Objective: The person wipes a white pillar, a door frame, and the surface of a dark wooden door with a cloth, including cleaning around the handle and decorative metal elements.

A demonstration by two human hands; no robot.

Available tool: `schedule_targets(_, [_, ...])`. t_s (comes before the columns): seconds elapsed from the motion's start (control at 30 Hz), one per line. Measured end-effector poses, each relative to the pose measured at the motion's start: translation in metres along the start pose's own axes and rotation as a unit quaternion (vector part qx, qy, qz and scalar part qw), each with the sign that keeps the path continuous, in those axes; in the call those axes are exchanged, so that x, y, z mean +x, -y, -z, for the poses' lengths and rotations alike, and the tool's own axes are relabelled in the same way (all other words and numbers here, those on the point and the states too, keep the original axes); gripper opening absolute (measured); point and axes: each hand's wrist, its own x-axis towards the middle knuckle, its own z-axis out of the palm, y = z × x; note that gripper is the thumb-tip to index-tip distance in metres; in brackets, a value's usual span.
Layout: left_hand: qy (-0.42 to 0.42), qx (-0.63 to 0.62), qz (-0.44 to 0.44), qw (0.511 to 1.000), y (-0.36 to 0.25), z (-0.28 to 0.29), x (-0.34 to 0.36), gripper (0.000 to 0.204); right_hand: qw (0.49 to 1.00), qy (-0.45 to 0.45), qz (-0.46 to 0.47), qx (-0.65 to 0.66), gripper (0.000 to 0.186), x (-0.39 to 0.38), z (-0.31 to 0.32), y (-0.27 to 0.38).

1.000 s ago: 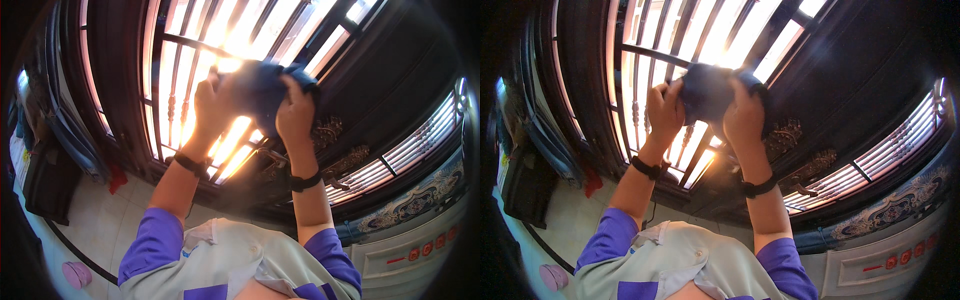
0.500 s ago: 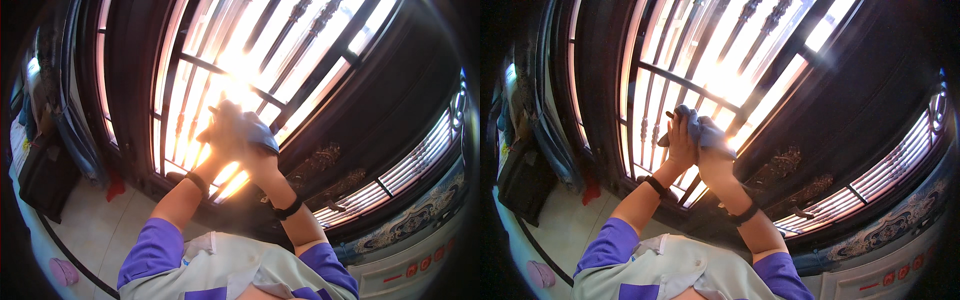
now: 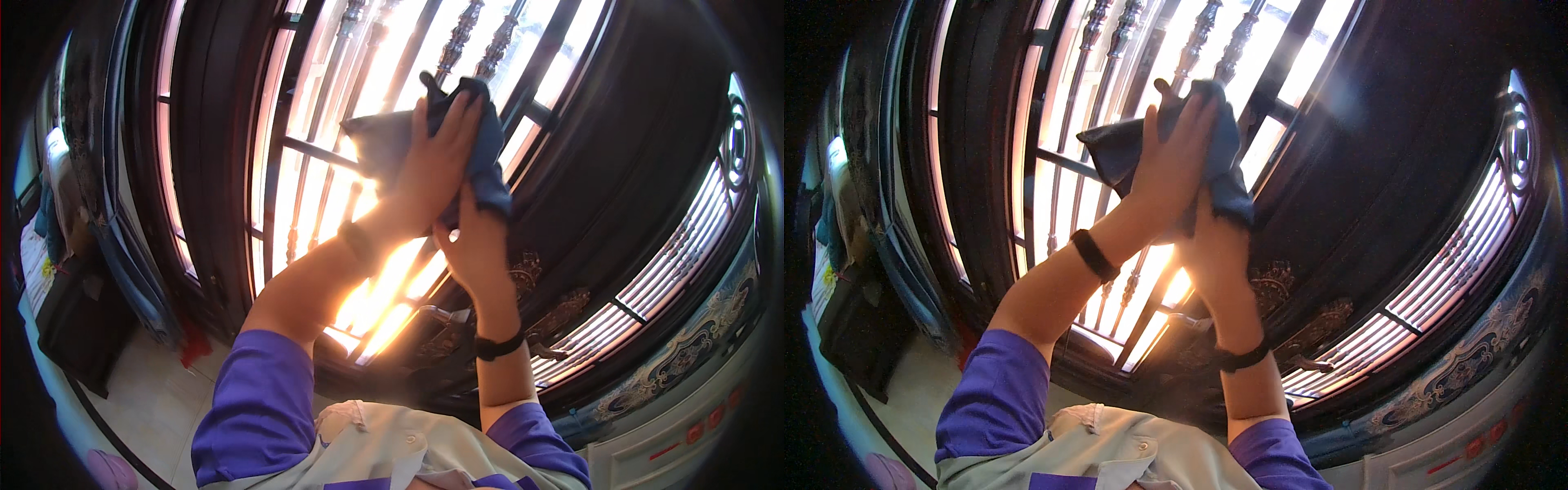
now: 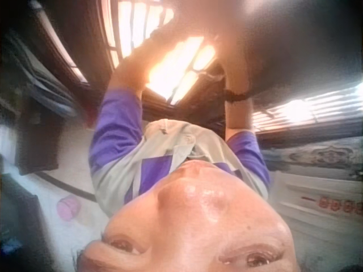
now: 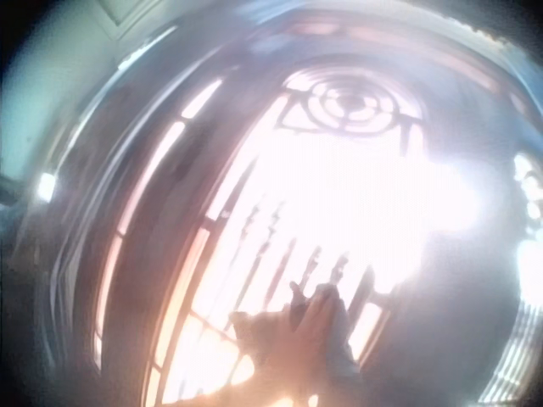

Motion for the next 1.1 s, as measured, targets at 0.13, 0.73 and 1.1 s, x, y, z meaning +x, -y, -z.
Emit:
schedule_targets(0.13, [0.012, -0.095, 0.011, 0.995, -0.019, -0.033, -0.065, 0.054, 0.996, 0.061, -0.040, -0.059, 0.061, -0.039, -0.060, 0.017])
schedule_targets(0.73, [-0.178, 0.113, -0.188, 0.959, 0.033, -0.021, 0.042, 0.043, 0.958, -0.157, -0.128, 0.202, 0.083, 0.019, 0.011, 0.037])
schedule_targets(1.1, [-0.096, -0.213, -0.077, 0.969, 0.023, -0.052, -0.062, 0.036, 0.958, -0.267, -0.039, 0.097, 0.059, -0.039, -0.091, 0.059])
